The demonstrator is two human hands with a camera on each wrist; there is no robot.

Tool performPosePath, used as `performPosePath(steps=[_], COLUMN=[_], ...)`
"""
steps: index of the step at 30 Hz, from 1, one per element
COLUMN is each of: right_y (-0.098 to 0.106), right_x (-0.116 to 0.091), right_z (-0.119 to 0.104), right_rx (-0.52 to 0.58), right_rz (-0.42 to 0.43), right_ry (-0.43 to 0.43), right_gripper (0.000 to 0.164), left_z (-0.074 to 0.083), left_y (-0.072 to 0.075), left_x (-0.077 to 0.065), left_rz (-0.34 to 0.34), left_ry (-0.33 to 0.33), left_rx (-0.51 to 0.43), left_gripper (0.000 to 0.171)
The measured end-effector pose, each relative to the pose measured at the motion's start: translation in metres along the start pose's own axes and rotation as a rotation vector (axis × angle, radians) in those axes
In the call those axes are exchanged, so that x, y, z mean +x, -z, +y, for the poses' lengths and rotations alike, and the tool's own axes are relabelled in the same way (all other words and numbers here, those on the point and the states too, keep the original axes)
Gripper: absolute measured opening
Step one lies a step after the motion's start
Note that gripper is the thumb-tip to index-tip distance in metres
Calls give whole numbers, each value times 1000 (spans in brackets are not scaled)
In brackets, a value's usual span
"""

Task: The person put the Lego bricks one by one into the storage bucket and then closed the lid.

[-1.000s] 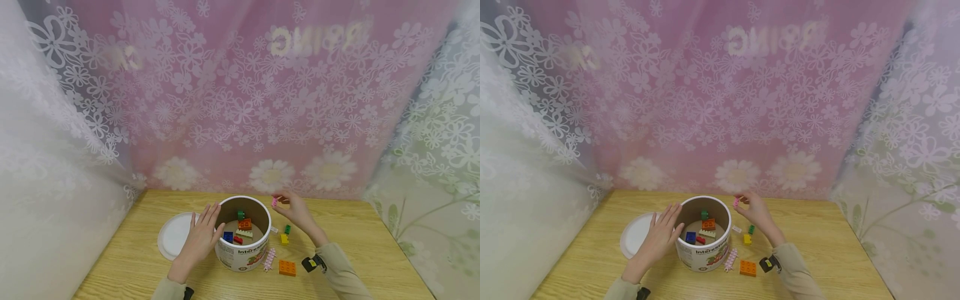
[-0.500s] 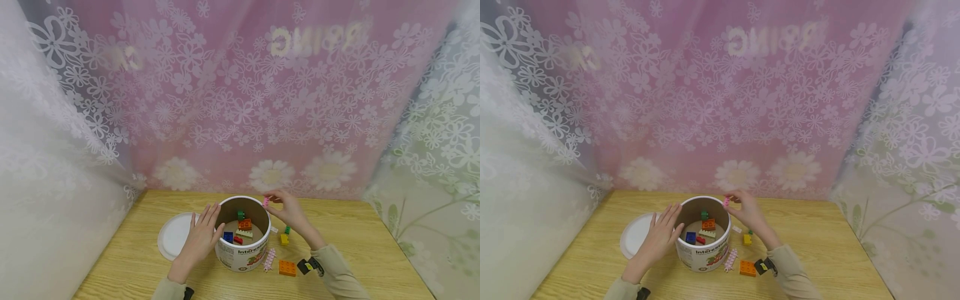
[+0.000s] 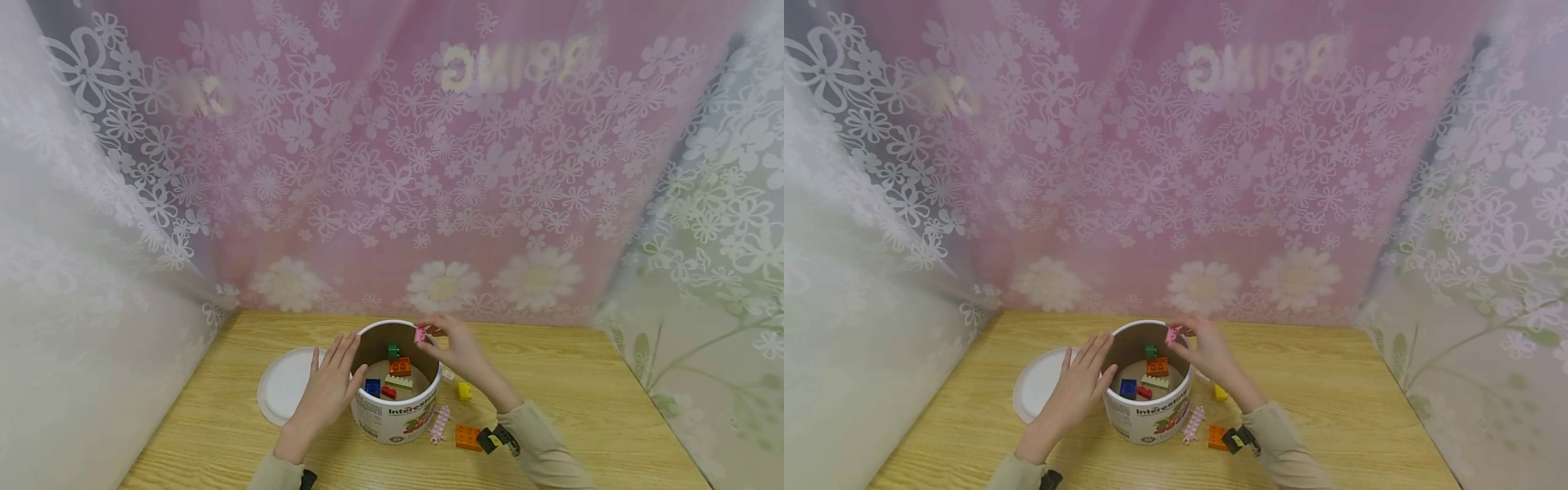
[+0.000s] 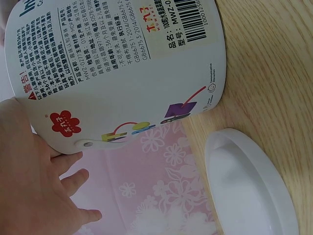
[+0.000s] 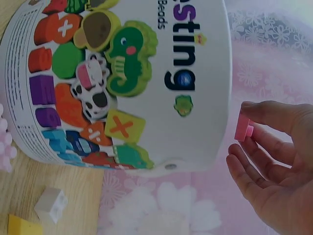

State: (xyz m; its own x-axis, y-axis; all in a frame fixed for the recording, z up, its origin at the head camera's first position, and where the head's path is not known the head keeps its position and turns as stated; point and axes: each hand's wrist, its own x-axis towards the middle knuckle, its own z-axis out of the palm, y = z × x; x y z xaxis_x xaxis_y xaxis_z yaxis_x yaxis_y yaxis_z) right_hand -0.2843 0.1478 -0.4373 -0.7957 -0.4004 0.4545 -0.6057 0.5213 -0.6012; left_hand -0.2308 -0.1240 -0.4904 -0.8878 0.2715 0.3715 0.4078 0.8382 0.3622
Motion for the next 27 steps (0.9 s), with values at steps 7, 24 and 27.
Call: performPosePath(steps=[7, 24, 27], right_y=[-9, -19, -20], right_x=[-1, -8, -9], right_z=[-3, -6, -6], right_rx=[34, -20, -34], right_rz=[-39, -181, -194], right_ry=[27, 61, 64], right_gripper=[34, 36, 36], left_z=[0, -1, -1], left_y=[0, -1, -1], left_x=[0, 0, 0], left_rz=[1, 7, 9], left_ry=[2, -2, -2], left_rx=[1, -13, -12], left_gripper=[63, 63, 63])
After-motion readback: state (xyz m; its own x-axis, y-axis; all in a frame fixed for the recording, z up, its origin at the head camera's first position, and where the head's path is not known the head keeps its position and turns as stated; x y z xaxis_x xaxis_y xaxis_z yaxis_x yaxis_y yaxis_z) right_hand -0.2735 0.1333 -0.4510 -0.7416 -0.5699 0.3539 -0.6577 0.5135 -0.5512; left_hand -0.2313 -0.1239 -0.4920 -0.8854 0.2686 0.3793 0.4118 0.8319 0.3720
